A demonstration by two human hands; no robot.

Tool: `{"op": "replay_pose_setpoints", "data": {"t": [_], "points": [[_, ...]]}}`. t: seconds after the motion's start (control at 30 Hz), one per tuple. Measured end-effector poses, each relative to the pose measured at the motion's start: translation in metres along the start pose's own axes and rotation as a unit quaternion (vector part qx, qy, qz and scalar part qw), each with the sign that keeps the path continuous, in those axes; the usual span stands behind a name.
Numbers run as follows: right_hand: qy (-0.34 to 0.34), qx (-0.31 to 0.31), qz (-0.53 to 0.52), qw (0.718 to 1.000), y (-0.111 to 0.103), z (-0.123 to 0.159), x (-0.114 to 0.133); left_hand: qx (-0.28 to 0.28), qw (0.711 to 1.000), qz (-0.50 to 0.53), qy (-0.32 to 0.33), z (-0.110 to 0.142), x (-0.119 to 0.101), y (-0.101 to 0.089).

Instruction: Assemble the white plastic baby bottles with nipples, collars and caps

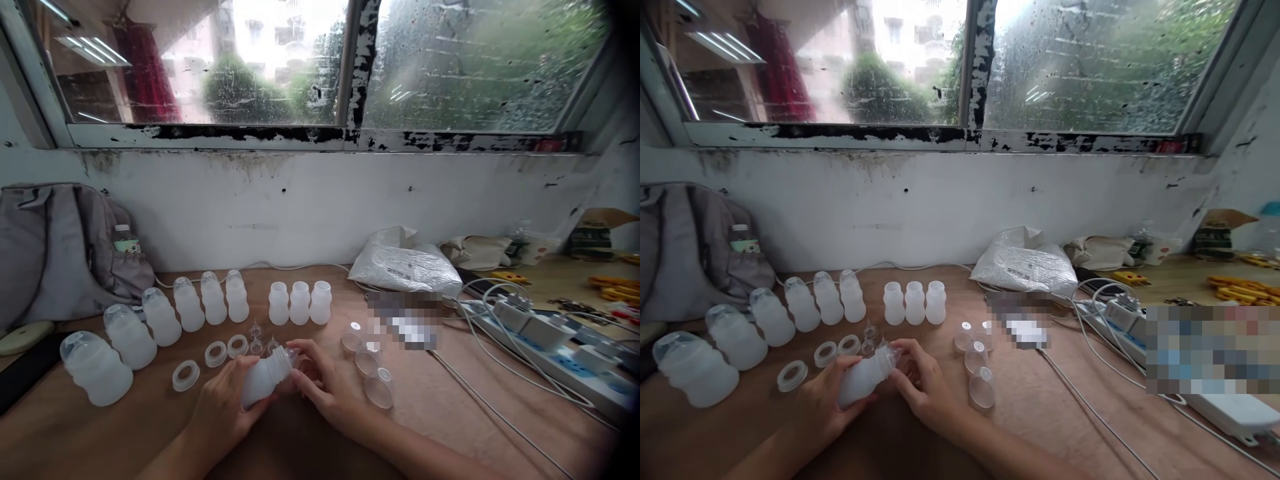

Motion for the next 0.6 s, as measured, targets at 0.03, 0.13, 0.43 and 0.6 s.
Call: {"op": "replay_pose_setpoints", "data": {"t": [0.03, 0.13, 0.43, 0.6], "points": [[-0.004, 0.003, 0.014, 1.0, 0.0, 0.001, 0.001, 0.003, 1.0, 0.002, 0.002, 0.0, -0.001, 0.001], [-0.013, 0.005, 0.028, 1.0, 0.001, 0.002, 0.004, 0.011, 1.0, 0.003, 0.005, 0.0, -0.003, 0.002], [0.003, -0.019, 0.006, 1.0, -0.004, -0.003, -0.004, 0.007, 1.0, 0.024, 0.012, -0.002, -0.007, 0.001], [0.008, -0.008, 0.064, 0.998, -0.009, -0.004, -0.003, 0.012, 0.999, 0.034, 0.012, -0.003, -0.007, 0.001]]}}
Point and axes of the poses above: each hand's wrist, its own z-axis away from the middle knuckle, its own y-axis out of the palm, x = y × z, the point moved 8 cm from there along -z, towards the middle knuckle, and after that the axes turned 11 degrees about z, right-handed, at the moved point
